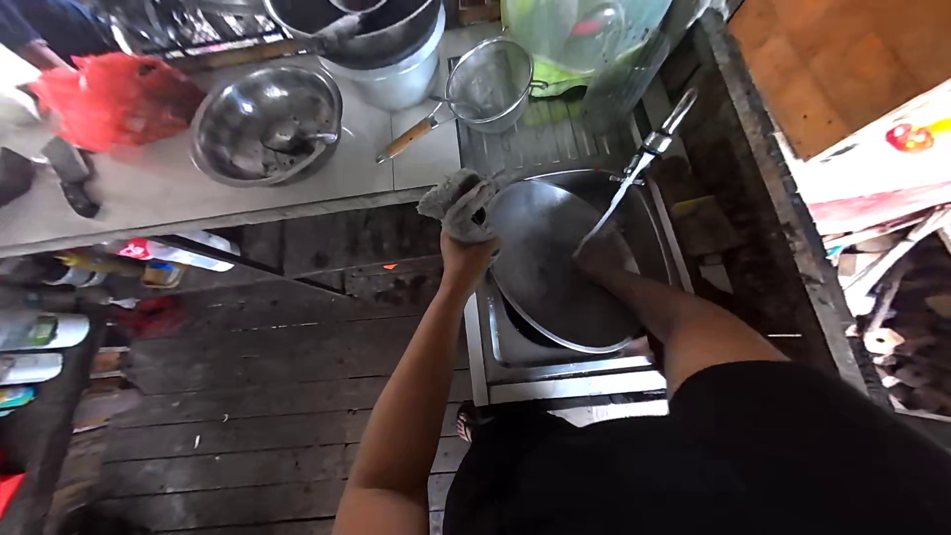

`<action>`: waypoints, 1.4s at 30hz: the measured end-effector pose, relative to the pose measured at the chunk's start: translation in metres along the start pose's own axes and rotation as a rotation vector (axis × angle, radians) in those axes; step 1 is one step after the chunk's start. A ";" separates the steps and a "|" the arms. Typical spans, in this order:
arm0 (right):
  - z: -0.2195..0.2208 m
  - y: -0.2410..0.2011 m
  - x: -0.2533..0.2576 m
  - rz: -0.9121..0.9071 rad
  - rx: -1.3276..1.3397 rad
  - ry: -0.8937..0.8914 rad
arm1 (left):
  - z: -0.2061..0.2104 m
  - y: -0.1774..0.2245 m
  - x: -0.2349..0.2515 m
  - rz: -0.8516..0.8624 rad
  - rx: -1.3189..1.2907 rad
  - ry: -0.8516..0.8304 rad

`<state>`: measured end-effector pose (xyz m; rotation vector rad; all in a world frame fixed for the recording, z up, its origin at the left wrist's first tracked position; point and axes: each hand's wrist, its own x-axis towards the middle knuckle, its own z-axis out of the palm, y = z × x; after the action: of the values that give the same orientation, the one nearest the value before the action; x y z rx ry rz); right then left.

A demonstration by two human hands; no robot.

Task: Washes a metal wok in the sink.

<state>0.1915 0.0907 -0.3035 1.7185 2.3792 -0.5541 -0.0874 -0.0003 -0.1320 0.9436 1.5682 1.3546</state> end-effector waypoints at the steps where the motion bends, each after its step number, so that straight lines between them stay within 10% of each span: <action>1: -0.005 -0.031 0.007 0.054 0.095 0.035 | 0.001 0.000 0.000 -0.005 0.017 0.000; 5: 0.001 -0.160 0.022 -0.192 0.848 0.251 | 0.002 0.002 0.000 -0.026 0.022 -0.005; 7: -0.035 -0.190 -0.038 -0.272 1.114 0.030 | 0.001 0.004 0.000 -0.034 0.037 0.000; 10: -0.019 -0.140 -0.082 -0.445 0.858 -0.274 | 0.003 0.004 -0.001 -0.068 0.060 0.016; 13: 0.057 -0.017 -0.037 -0.572 0.298 0.068 | 0.001 0.001 -0.001 -0.036 0.037 0.017; 15: 0.020 0.028 -0.019 -0.318 0.008 0.084 | 0.001 0.004 -0.002 -0.035 0.038 0.011; 18: -0.008 0.012 -0.008 -0.036 0.006 0.044 | 0.002 0.005 -0.001 -0.034 0.052 0.019; 22: 0.027 0.018 -0.006 -0.304 0.065 0.037 | 0.001 0.004 -0.002 -0.041 0.044 0.019; 24: 0.005 0.022 -0.001 -0.139 -0.012 0.141 | 0.001 0.006 -0.001 -0.039 0.038 0.018; 27: -0.011 -0.043 0.028 0.108 0.169 0.228 | 0.000 0.004 0.000 -0.041 0.053 0.010; 30: 0.016 -0.136 0.053 -0.104 0.786 0.349 | -0.001 -0.001 0.002 -0.004 0.043 -0.006; 33: -0.047 -0.197 -0.055 -0.069 1.227 -0.076 | -0.001 -0.003 0.001 0.026 0.006 -0.010; 37: -0.038 -0.110 -0.117 -0.337 0.651 -0.530 | 0.003 0.004 -0.001 0.004 0.065 0.029; 42: 0.035 0.078 -0.030 -0.297 -0.061 0.015 | 0.002 0.005 -0.001 0.018 0.094 0.031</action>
<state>0.2718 0.0723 -0.3414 1.3571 2.6509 -0.5014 -0.0848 -0.0002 -0.1275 1.0005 1.6627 1.3228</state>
